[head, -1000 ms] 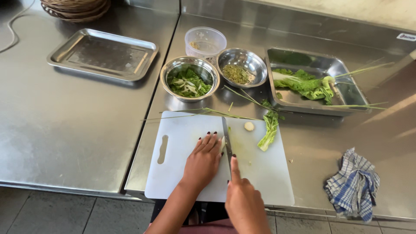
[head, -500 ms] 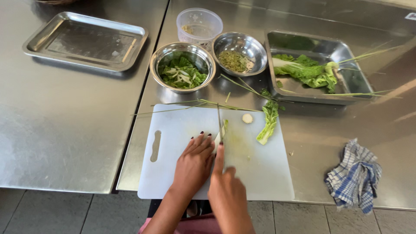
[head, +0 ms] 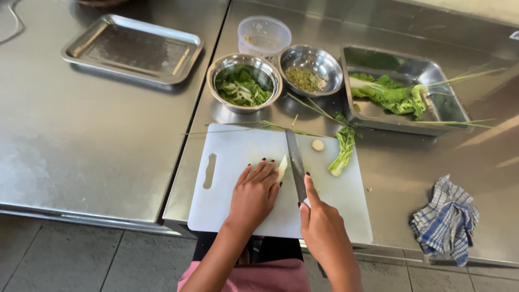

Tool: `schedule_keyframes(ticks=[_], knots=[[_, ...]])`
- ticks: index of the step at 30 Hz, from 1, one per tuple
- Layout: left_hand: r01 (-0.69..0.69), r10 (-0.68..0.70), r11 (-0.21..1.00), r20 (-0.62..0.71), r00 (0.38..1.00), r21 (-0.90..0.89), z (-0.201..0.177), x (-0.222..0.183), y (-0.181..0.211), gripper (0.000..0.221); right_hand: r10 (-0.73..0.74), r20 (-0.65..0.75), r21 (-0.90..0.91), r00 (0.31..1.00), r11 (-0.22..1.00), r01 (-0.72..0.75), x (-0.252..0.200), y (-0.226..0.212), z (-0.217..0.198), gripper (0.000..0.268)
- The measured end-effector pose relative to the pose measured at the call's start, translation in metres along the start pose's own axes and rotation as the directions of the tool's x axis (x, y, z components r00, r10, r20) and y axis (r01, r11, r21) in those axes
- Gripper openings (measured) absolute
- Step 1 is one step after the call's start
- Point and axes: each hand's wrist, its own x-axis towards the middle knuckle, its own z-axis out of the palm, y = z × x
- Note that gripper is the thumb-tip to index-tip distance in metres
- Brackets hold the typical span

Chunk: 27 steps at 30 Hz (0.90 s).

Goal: The person cuts pieces of a white vegetable and green leafy vegetables using a knife on a cutting board.

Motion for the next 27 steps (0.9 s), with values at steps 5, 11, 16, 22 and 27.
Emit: schedule_keyframes(ticks=[5,11,16,22,27], knots=[[-0.006,0.005,1.000,0.010,1.000,0.025,-0.002,0.000,0.001,0.027,-0.013,0.007,0.023,1.000,1.000,0.012,-0.010,-0.011,-0.003,0.073],[0.023,-0.023,1.000,0.024,0.999,-0.006,-0.001,-0.001,0.000,0.029,-0.019,0.019,-0.019,1.000,1.000,0.020,-0.009,-0.009,0.013,0.070],[0.008,-0.009,1.000,0.043,0.999,0.017,0.001,0.001,-0.003,0.031,0.023,0.032,-0.084,0.999,0.996,-0.020,-0.006,-0.015,0.025,0.073],[-0.003,0.000,0.999,0.061,0.998,0.042,0.003,0.002,-0.004,0.030,-0.004,0.014,-0.109,1.000,0.994,0.006,0.030,-0.022,0.027,0.074],[0.002,-0.006,0.997,0.055,0.998,0.071,0.003,0.000,-0.003,0.029,-0.044,-0.013,-0.175,0.999,0.984,0.041,0.012,-0.019,0.034,0.077]])
